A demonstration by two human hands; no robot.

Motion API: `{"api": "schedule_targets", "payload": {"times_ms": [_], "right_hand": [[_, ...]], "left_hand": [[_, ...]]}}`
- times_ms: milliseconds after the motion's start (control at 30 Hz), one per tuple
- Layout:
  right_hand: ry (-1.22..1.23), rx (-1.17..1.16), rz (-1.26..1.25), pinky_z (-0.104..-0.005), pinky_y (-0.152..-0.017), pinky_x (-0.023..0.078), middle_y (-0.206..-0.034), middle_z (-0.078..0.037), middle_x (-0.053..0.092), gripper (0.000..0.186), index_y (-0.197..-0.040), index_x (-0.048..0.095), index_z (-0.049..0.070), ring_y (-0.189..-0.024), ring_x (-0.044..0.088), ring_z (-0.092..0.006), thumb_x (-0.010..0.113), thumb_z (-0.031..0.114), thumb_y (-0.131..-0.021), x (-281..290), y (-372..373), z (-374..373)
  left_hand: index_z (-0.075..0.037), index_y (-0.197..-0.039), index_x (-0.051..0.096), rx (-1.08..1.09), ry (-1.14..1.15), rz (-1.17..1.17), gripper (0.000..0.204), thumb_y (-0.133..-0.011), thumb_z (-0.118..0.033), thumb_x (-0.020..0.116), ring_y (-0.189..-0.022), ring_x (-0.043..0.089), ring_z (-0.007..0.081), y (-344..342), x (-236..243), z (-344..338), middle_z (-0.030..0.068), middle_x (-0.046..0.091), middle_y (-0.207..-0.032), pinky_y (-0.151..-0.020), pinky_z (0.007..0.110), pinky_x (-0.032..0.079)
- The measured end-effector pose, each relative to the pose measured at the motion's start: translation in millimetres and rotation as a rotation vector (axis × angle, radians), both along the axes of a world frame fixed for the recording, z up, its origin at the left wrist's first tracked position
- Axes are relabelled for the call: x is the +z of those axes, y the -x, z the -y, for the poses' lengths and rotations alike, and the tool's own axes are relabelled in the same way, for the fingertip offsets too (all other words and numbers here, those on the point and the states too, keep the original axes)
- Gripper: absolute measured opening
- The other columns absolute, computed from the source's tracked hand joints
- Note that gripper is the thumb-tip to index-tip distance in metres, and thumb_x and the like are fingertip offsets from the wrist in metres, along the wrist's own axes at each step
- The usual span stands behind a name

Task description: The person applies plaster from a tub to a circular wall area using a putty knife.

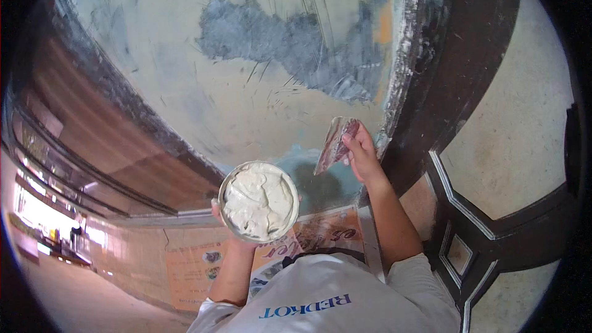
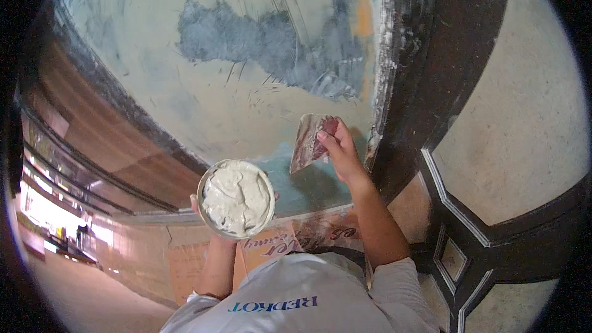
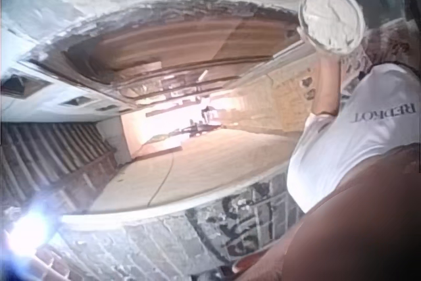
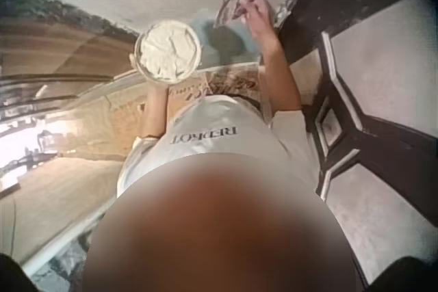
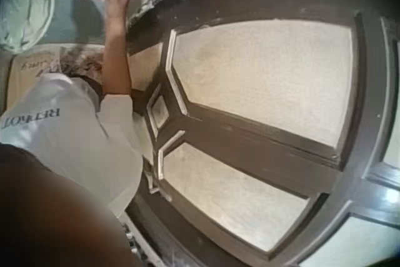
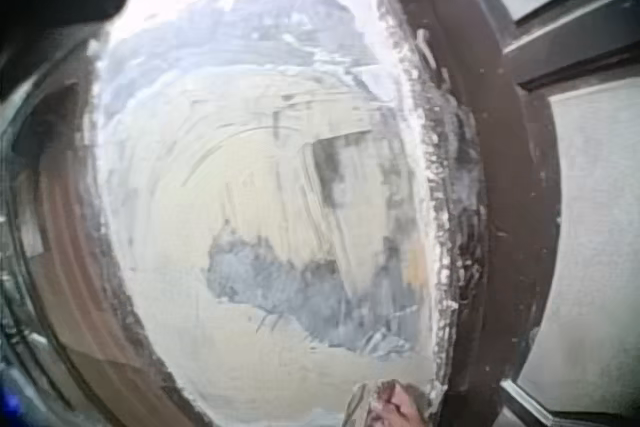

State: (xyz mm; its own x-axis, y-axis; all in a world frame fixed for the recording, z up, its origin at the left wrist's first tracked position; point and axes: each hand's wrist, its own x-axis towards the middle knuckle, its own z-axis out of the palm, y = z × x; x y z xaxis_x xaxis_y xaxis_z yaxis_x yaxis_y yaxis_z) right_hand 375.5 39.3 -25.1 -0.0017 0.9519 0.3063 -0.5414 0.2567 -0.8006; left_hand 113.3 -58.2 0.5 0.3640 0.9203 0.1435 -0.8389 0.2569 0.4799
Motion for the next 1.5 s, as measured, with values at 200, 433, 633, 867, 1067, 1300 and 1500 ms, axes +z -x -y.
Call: {"api": "schedule_targets", "payload": {"times_ms": [200,433,633,867,1067,1300,1500], "right_hand": [[-0.065,0.071,0.209,-0.0236,-0.080,0.046,-0.099,-0.001,0.060,0.017,-0.107,0.050,0.003,-0.089,0.055,-0.0058,0.059,0.006,-0.093,49.2,25.8,13.1],[-0.115,0.045,0.655,-0.0296,-0.065,0.047,-0.081,-0.004,0.061,0.026,-0.099,0.052,0.005,-0.073,0.057,-0.0111,0.071,0.015,-0.084,43.4,25.7,16.3],[-0.360,0.007,0.998,-0.0326,-0.064,0.047,-0.076,-0.014,0.060,0.032,-0.098,0.051,0.003,-0.068,0.057,-0.0207,0.074,0.014,-0.078,87.8,53.5,47.2],[-0.465,-0.160,1.079,-0.0371,-0.062,0.048,-0.074,-0.018,0.062,0.036,-0.097,0.051,0.003,-0.069,0.065,-0.0345,0.076,0.016,-0.075,102.1,50.9,37.4],[-0.465,-0.172,1.232,-0.0450,-0.066,0.050,-0.081,-0.020,0.065,0.038,-0.098,0.053,0.006,-0.078,0.064,-0.0411,0.077,0.024,-0.075,108.9,52.8,38.8],[-0.634,-0.176,1.197,-0.0398,-0.070,0.047,-0.081,-0.014,0.062,0.023,-0.097,0.058,0.005,-0.079,0.060,-0.0336,0.072,0.016,-0.082,116.6,51.7,59.0],[-0.746,-0.176,1.185,-0.0386,-0.073,0.046,-0.083,-0.010,0.062,0.009,-0.090,0.061,0.002,-0.082,0.057,-0.0310,0.066,0.004,-0.083,122.0,52.8,63.7]], "left_hand": [[-0.011,-0.150,0.031,0.018,-0.015,0.054,0.105,-0.071,-0.076,0.056,-0.136,0.040,0.0373,5.3,-12.8,-6.5,0.0172,0.036,-0.151,-0.111,0.055,0.035],[-0.008,-0.148,0.034,0.140,-0.118,-0.004,0.104,-0.071,-0.071,0.061,-0.134,0.043,0.0351,12.5,-17.5,-6.1,0.0167,0.039,-0.150,-0.111,0.050,0.036],[-0.005,-0.148,0.033,0.223,-0.094,-0.128,0.109,-0.067,-0.070,0.066,-0.131,0.045,0.0341,19.8,-20.6,2.7,0.0169,0.040,-0.148,-0.109,0.049,0.039],[-0.005,-0.147,0.034,0.212,-0.102,-0.071,0.107,-0.067,-0.069,0.066,-0.131,0.046,0.0336,16.5,-28.8,5.1,0.0172,0.041,-0.147,-0.109,0.050,0.039],[-0.007,-0.149,0.032,0.238,-0.029,-0.062,0.108,-0.068,-0.072,0.063,-0.134,0.042,0.0350,12.6,-19.6,14.7,0.0172,0.038,-0.150,-0.111,0.050,0.036],[-0.009,-0.150,0.030,0.222,-0.105,-0.047,0.109,-0.069,-0.073,0.063,-0.135,0.040,0.0357,25.5,-14.3,16.2,0.0173,0.035,-0.151,-0.111,0.052,0.036],[-0.010,-0.150,0.029,0.183,-0.138,-0.123,0.106,-0.071,-0.073,0.060,-0.134,0.041,0.0363,39.7,-0.4,11.2,0.0179,0.034,-0.151,-0.108,0.053,0.040]]}}
